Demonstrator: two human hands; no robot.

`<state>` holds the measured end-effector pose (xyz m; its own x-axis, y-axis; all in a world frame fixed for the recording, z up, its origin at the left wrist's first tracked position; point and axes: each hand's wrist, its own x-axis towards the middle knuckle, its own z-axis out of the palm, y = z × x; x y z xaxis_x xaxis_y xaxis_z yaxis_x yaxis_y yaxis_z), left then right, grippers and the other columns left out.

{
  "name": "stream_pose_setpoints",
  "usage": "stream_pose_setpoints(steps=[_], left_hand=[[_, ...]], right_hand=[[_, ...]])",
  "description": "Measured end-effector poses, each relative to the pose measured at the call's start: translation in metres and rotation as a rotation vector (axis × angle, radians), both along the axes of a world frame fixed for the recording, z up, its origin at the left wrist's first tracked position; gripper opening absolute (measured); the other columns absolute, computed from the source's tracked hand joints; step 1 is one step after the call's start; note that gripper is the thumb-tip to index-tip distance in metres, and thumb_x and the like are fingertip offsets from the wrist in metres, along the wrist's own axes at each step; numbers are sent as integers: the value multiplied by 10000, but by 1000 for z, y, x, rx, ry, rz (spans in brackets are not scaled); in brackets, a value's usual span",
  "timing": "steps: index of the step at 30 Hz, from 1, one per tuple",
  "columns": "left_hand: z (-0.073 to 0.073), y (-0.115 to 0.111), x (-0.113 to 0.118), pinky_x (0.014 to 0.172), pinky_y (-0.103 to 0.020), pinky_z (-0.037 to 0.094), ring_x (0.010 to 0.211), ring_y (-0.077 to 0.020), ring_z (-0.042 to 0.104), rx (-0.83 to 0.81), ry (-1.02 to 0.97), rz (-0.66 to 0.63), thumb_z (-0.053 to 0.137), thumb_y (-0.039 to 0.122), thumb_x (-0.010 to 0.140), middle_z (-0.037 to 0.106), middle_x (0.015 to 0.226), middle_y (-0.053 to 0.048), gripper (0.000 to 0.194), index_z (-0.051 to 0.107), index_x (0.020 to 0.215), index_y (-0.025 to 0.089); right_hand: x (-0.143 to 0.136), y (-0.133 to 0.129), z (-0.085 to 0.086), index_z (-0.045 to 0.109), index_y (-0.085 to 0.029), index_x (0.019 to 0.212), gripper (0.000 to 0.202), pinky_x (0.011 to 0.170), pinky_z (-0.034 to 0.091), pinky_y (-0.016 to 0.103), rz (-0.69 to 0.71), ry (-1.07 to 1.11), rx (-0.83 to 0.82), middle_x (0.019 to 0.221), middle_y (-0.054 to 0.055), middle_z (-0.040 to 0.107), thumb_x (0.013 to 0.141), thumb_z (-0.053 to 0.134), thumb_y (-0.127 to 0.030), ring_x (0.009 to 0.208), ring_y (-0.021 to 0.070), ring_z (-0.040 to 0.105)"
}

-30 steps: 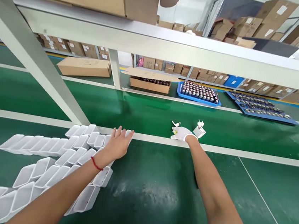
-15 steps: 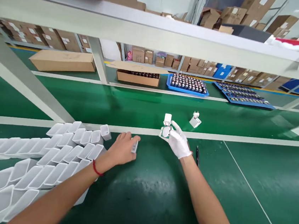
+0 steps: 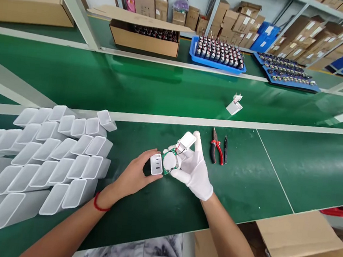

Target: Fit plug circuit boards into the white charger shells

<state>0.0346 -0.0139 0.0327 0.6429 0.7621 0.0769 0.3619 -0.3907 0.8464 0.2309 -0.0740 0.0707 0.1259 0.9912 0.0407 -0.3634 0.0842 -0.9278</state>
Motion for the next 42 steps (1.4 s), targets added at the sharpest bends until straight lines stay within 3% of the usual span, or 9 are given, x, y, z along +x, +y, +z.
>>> stream_pose_setpoints(steps=[5,8,12,14,20,23,27,35,42], left_hand=[[5,-3,0,864,-350,524,1045,-241,585,-4,-181,177,860,330,635,535,1124,-72,610,541,1144,219],[5,-2,-3,711,-295,516,905,-206,586,-260,-271,289,911,408,518,516,1066,-49,705,564,1101,217],[4,3,-8,737,-294,516,875,-184,606,-759,-516,102,833,474,644,594,972,-36,602,535,1092,203],[5,5,-10,800,-331,526,920,-199,629,-872,-597,-10,778,469,722,640,1014,-64,523,541,1098,194],[5,-5,-8,739,-296,529,985,-221,655,-662,-524,108,747,248,737,646,1178,-111,325,451,864,206],[2,-8,-8,740,-319,547,906,-200,647,-606,-478,86,708,257,756,620,1097,-80,417,426,1062,226],[1,-6,-12,959,-407,513,1124,-257,550,-393,-362,-65,666,270,799,462,1265,-127,698,339,1414,225],[-12,2,-13,1065,-413,475,1374,-294,391,-360,-477,-81,687,257,862,387,1455,-83,581,456,1389,333],[-15,0,-12,960,-362,558,1342,-274,437,-347,-449,-105,708,227,847,416,1470,-66,645,430,1409,379]], right_hand=[[-19,-3,5,139,-424,1499,1158,983,494,562,-6,-32,33,1135,31,669,637,897,-270,1130,303,640],[-30,-2,5,246,-400,1474,1088,963,502,590,-25,14,-46,1131,48,673,608,905,-409,1088,334,658],[-36,2,-1,365,-402,1409,932,983,476,630,-49,44,-97,1179,54,647,629,870,-481,1139,360,626],[-32,4,-4,429,-396,1358,813,1006,454,643,-65,37,-91,1210,53,625,661,834,-496,1166,362,606],[-21,5,-4,484,-404,1317,727,1076,402,620,-102,18,-48,1199,40,618,679,797,-554,1225,343,562],[-27,4,-2,446,-415,1352,816,1062,425,601,-108,-22,-37,1147,39,649,649,854,-480,1235,346,560],[-34,0,-3,325,-423,1428,1006,1041,442,600,-107,-117,-44,1160,46,672,606,904,-422,1217,343,580],[-26,-10,-11,243,-465,1464,1017,1161,293,588,-55,-220,-15,1236,-6,615,693,859,-217,1252,253,560],[-26,-9,-21,203,-440,1496,1047,1134,359,551,-19,-319,-32,1205,15,640,689,865,-363,1223,252,572]])
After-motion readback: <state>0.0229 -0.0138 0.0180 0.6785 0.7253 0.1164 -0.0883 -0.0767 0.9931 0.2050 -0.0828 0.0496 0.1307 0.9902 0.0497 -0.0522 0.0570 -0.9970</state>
